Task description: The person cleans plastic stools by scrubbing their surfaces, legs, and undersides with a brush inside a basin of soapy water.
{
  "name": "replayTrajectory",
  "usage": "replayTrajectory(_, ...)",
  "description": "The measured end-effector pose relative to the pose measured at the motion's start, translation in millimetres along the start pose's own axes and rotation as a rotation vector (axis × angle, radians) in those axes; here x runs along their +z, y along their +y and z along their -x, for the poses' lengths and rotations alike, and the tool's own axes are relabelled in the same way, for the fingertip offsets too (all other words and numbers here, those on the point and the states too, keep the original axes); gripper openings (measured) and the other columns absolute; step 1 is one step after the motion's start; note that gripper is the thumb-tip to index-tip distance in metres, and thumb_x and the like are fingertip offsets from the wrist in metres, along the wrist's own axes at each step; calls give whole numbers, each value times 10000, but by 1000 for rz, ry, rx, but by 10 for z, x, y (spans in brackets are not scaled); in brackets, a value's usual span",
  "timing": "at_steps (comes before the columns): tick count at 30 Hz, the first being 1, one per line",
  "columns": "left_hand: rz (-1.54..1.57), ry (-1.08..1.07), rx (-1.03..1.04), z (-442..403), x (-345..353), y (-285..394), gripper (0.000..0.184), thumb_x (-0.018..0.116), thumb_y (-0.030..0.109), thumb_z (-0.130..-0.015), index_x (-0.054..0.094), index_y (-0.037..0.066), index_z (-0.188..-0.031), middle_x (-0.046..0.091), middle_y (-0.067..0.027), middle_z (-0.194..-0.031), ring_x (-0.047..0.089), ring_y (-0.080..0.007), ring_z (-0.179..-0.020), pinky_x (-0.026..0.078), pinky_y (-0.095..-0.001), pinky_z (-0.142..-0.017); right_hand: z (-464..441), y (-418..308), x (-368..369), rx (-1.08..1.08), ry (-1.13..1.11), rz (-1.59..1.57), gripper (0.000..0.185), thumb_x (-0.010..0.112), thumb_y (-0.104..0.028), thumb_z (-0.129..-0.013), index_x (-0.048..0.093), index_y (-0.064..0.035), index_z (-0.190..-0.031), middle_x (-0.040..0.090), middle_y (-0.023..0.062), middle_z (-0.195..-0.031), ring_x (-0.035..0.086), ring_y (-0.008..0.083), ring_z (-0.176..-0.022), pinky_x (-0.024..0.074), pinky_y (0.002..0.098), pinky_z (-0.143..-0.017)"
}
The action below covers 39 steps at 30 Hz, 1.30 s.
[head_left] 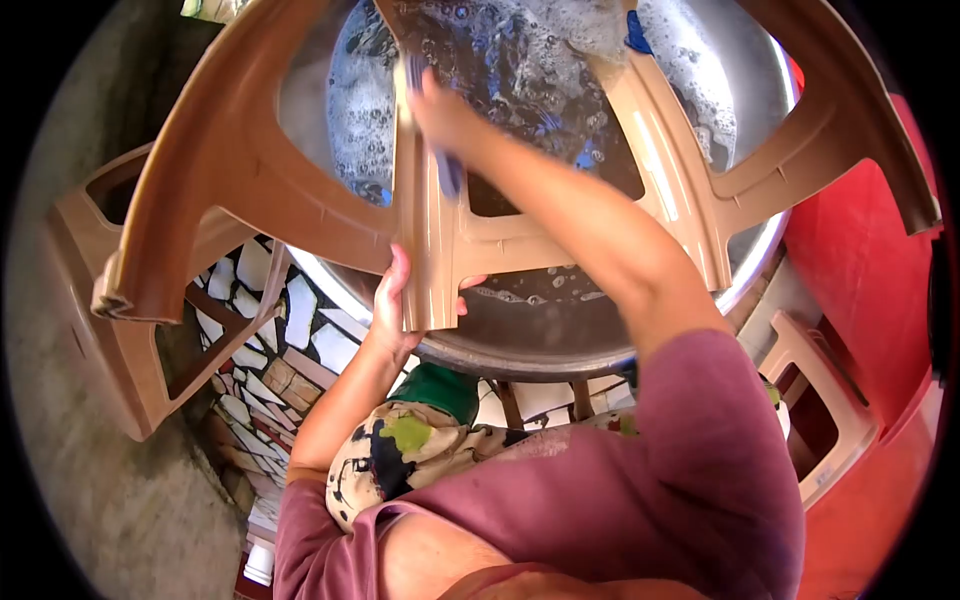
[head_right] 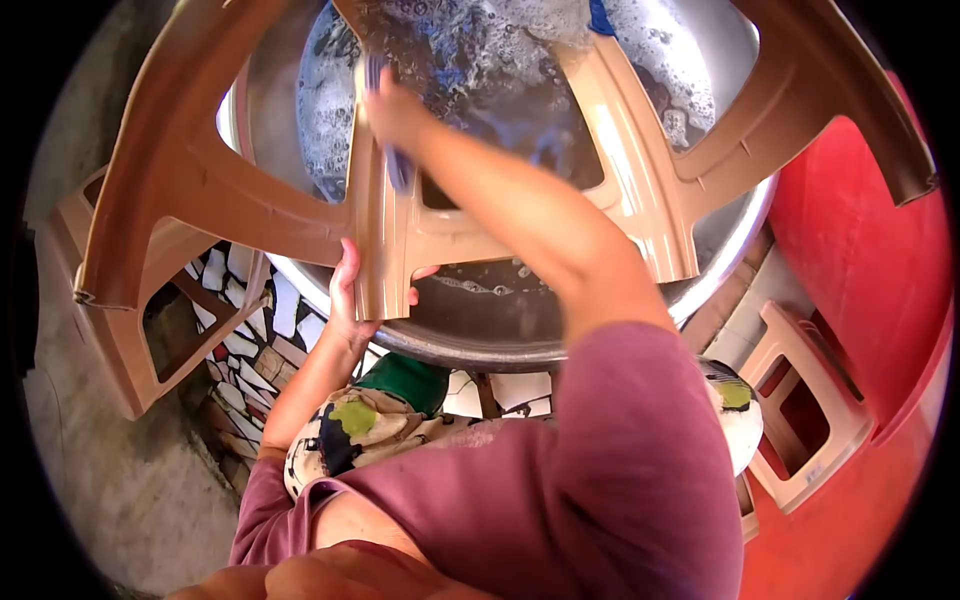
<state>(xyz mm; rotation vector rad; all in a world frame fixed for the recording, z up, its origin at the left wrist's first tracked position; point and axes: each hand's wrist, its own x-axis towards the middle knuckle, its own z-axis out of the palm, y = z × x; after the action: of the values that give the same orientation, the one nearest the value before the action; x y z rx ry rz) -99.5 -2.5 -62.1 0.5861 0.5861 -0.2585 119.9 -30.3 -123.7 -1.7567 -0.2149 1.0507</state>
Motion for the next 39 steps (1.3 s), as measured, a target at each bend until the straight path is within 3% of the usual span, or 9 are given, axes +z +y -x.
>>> replayTrajectory(5, -37, 65, -14, 15, -82, -47, 837, 445, 660, -853, 370, -27, -1326, 569, -189, -1139, 616, -362, -999, 585, -392, -686, 979, 462, 408, -432, 102, 321, 667, 433, -286, -955, 111, -10, -1470, 487, 289, -1270, 650, 283, -875, 511, 358, -758)
replayTrajectory(8, 18, 29, -10, -34, -56, -31, 871, 471, 640, -851, 319, -44, -1367, 512, -239, -1247, 577, -421, -1061, 565, -426, -766, -39, -6, 38, 28, 31, -40, 630, 447, -301, -928, 220, 4, -1430, 592, 129, -878, 581, 173, -628, 499, 316, -553)
replayTrajectory(10, 24, 37, 3, -30, -64, -26, 882, 482, 638, -844, 308, -46, -1372, 496, -252, -1258, 573, -443, -1056, 566, -445, -763, -534, -23, 48, -39, 147, 16, 681, 440, -329, -923, 168, 20, -1441, 587, 98, -710, 590, 181, -580, 498, 349, -533)
replayTrajectory(19, 69, 240, 86, -27, -352, -148, 989, 542, 759, -698, 374, 20, -1335, 505, -192, -1275, 533, -450, -1109, 467, -580, -912, 1801, 323, 458, -78, -199, 96, 652, 411, -315, -975, 77, -104, -1494, 612, 254, -1036, 635, 302, -927, 469, 366, -865)
replayTrajectory(23, 285, 2, 24, 20, -344, -60, 1097, 555, 826, -576, 358, 96, -1371, 503, -158, -1287, 504, -450, -1139, 427, -649, -934, 2181, 353, 618, -163, -264, 139, 647, 452, -249, -964, 112, -73, -1485, 587, 287, -1095, 624, 356, -982, 467, 361, -867)
replayTrajectory(25, 262, 93, 92, -14, -441, -98, 1048, 529, 832, -601, 391, 124, -1362, 521, -113, -1285, 544, -344, -1121, 445, -534, -962, 1788, 376, 711, -293, -63, 116, 649, 461, -288, -944, 154, -57, -1467, 591, 303, -1059, 625, 419, -892, 496, 431, -768)
replayTrajectory(29, 219, 310, 103, -80, -271, -2, 1003, 421, 860, -661, 413, 133, -1352, 528, -70, -1281, 541, -211, -1139, 438, -390, -982, 1521, -66, 507, -4, -149, 85, 627, 433, -268, -969, 143, -1, -1457, 606, 274, -1074, 624, 327, -925, 472, 358, -833)
replayTrajectory(32, 182, 364, 199, -142, -348, -104, 970, 439, 855, -667, 465, 139, -1322, 555, -60, -1249, 556, -232, -1107, 452, -388, -961, 1855, 423, 670, -290, -44, 46, 608, 412, -263, -976, 154, -3, -1461, 508, 306, -1235, 543, 358, -1132, 404, 357, -955)
replayTrajectory(39, 78, 377, 94, 16, -226, -29, 1118, 364, 909, -610, 340, 120, -1402, 474, -75, -1352, 486, -237, -1217, 409, -400, -1013, 1563, -698, 470, -113, -312, -98, 640, 430, -227, -974, 81, -58, -1484, 515, 269, -1267, 548, 331, -1156, 425, 333, -961)
